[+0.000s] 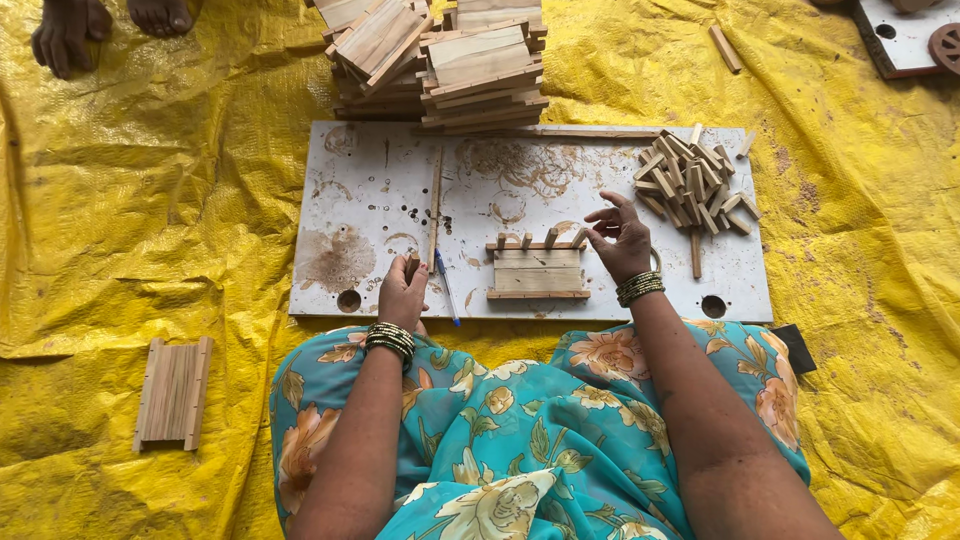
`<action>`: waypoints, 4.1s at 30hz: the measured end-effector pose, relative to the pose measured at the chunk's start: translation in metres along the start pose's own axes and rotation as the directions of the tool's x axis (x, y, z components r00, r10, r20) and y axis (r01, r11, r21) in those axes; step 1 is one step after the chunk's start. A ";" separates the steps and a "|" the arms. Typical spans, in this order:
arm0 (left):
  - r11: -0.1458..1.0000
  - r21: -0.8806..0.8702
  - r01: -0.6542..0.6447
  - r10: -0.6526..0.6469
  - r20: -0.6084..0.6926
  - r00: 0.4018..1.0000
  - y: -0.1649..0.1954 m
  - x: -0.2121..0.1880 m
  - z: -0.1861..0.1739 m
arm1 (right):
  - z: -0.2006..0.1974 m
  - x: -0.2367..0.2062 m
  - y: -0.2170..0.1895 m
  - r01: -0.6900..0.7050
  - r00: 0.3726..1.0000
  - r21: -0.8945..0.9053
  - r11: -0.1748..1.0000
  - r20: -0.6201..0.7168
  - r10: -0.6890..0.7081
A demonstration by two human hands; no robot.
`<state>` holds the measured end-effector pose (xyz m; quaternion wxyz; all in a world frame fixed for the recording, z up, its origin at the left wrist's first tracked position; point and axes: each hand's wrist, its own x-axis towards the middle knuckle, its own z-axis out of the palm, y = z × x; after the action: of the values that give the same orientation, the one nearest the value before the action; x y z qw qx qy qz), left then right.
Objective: The person sits on the floor with a workboard on their lap and assembles small wooden pieces into a slatted frame, fitting sticks and slats together one at a time and pressing them into place. Another person hands over stacks of wooden parts, and the person occasionally reaches into a small round tin before continuing assembly.
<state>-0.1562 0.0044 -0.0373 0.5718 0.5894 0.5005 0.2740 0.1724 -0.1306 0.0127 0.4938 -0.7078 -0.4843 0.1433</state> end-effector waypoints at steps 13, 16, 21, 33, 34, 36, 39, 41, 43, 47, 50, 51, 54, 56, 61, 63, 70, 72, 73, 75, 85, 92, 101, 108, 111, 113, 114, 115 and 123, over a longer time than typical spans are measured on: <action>1.000 -0.024 -0.011 0.010 -0.007 1.000 -0.001 -0.001 0.004 | -0.001 0.002 0.002 0.027 0.999 -0.089 0.996 0.032 -0.024; 1.000 -0.010 0.008 -0.008 -0.002 1.000 -0.001 -0.002 0.003 | 0.000 0.002 0.002 0.030 0.999 -0.098 0.995 0.031 -0.027; 1.000 -0.009 0.001 -0.001 0.000 1.000 -0.001 -0.002 0.003 | 0.000 0.003 0.003 0.020 0.999 -0.088 0.996 0.037 -0.017; 1.000 0.007 0.002 -0.002 -0.001 1.000 -0.002 -0.002 0.002 | 0.000 0.002 0.002 0.042 0.997 -0.095 0.995 0.066 -0.035; 1.000 0.002 0.003 -0.003 0.000 1.000 -0.002 -0.002 0.002 | 0.000 0.002 0.002 0.040 0.997 -0.090 0.995 0.070 -0.033; 1.000 0.009 0.003 -0.003 -0.005 1.000 -0.002 -0.002 0.003 | 0.000 0.002 0.001 0.036 0.997 -0.085 0.996 0.073 -0.030; 1.000 0.011 0.002 -0.002 -0.005 1.000 -0.003 -0.002 0.003 | 0.000 0.002 0.001 0.031 0.997 -0.085 0.996 0.073 -0.025; 1.000 0.007 0.001 -0.001 -0.004 1.000 -0.002 -0.002 0.003 | 0.000 0.002 0.000 0.029 0.997 -0.083 0.996 0.076 -0.023; 1.000 -0.001 0.002 -0.002 -0.005 1.000 -0.001 -0.002 0.003 | 0.000 0.002 0.000 0.025 0.997 -0.089 0.996 0.073 -0.018; 0.999 0.038 0.019 -0.019 -0.010 1.000 0.001 -0.004 0.003 | 0.001 0.003 0.000 0.022 0.998 -0.101 0.995 0.067 -0.015; 0.999 0.039 0.025 -0.025 -0.009 1.000 0.001 -0.004 0.003 | 0.001 0.003 0.000 0.015 0.998 -0.088 0.996 0.061 -0.010; 0.999 0.040 0.024 -0.024 -0.010 1.000 0.002 -0.004 0.003 | 0.001 0.003 0.000 0.014 0.998 -0.083 0.996 0.062 -0.009; 0.999 0.028 0.020 -0.020 -0.010 1.000 0.001 -0.003 0.003 | 0.001 0.002 0.000 0.012 0.998 -0.069 0.998 0.065 -0.007; 1.000 0.021 0.016 -0.016 -0.010 1.000 0.000 -0.003 0.003 | 0.001 0.002 0.000 0.017 0.998 -0.063 0.998 0.063 -0.013; 1.000 0.023 0.004 -0.004 -0.005 1.000 -0.002 -0.002 0.003 | 0.002 0.002 0.000 0.010 0.998 -0.061 0.998 0.058 -0.006; 1.000 0.022 0.005 -0.005 -0.007 1.000 -0.002 -0.002 0.003 | 0.002 0.002 0.000 0.010 0.998 -0.056 0.998 0.059 -0.006; 0.999 0.034 0.007 -0.007 -0.009 1.000 -0.002 -0.002 0.003 | 0.002 0.002 -0.001 0.006 0.998 -0.045 0.999 0.060 -0.004; 1.000 0.019 0.009 -0.008 -0.007 1.000 -0.002 -0.002 0.003 | 0.001 0.002 -0.001 0.006 0.998 -0.049 0.999 0.063 -0.003; 1.000 0.012 0.008 -0.008 -0.007 1.000 -0.002 -0.001 0.003 | 0.001 0.002 0.000 0.007 0.998 -0.052 0.999 0.064 -0.004; 1.000 0.012 0.010 -0.010 -0.006 1.000 -0.002 -0.001 0.003 | 0.001 0.002 0.000 0.007 0.998 -0.056 0.998 0.065 -0.003; 1.000 0.009 0.005 -0.005 -0.012 1.000 -0.002 -0.001 0.004 | 0.002 0.002 0.000 -0.007 0.998 -0.042 0.999 0.057 0.009; 1.000 0.023 -0.005 0.005 -0.013 1.000 -0.002 -0.001 0.004 | 0.002 0.002 0.000 -0.001 0.999 -0.059 0.998 0.053 0.004; 1.000 0.020 -0.010 0.010 -0.015 1.000 -0.002 0.000 0.003 | 0.002 0.001 0.000 0.034 0.998 -0.066 0.997 0.055 -0.031; 0.999 0.042 0.018 -0.017 -0.014 1.000 -0.001 -0.001 0.004 | 0.001 0.002 0.000 0.051 0.995 -0.095 0.994 0.087 -0.043; 0.999 0.036 0.013 -0.013 -0.012 1.000 -0.001 -0.001 0.004 | 0.001 0.001 0.000 0.042 0.995 -0.084 0.996 0.097 -0.034; 1.000 0.030 0.008 -0.007 -0.012 1.000 0.000 0.000 0.004 | 0.000 0.001 0.000 0.032 0.995 -0.078 0.996 0.098 -0.024; 1.000 0.025 0.007 -0.006 -0.011 1.000 -0.001 0.000 0.004 | 0.000 0.001 0.001 0.030 0.996 -0.084 0.996 0.091 -0.022; 1.000 0.020 0.007 -0.007 -0.011 1.000 -0.001 -0.001 0.004 | -0.001 0.001 0.002 0.027 0.996 -0.091 0.995 0.086 -0.019; 1.000 0.028 -0.010 0.011 -0.025 1.000 -0.001 0.000 0.006 | -0.001 0.003 0.000 0.180 0.984 -0.108 0.978 -0.001 -0.181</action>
<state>-0.1504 0.0021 -0.0393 0.5559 0.5965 0.5082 0.2774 0.1745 -0.1292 0.0138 0.4687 -0.6873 -0.5507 0.0680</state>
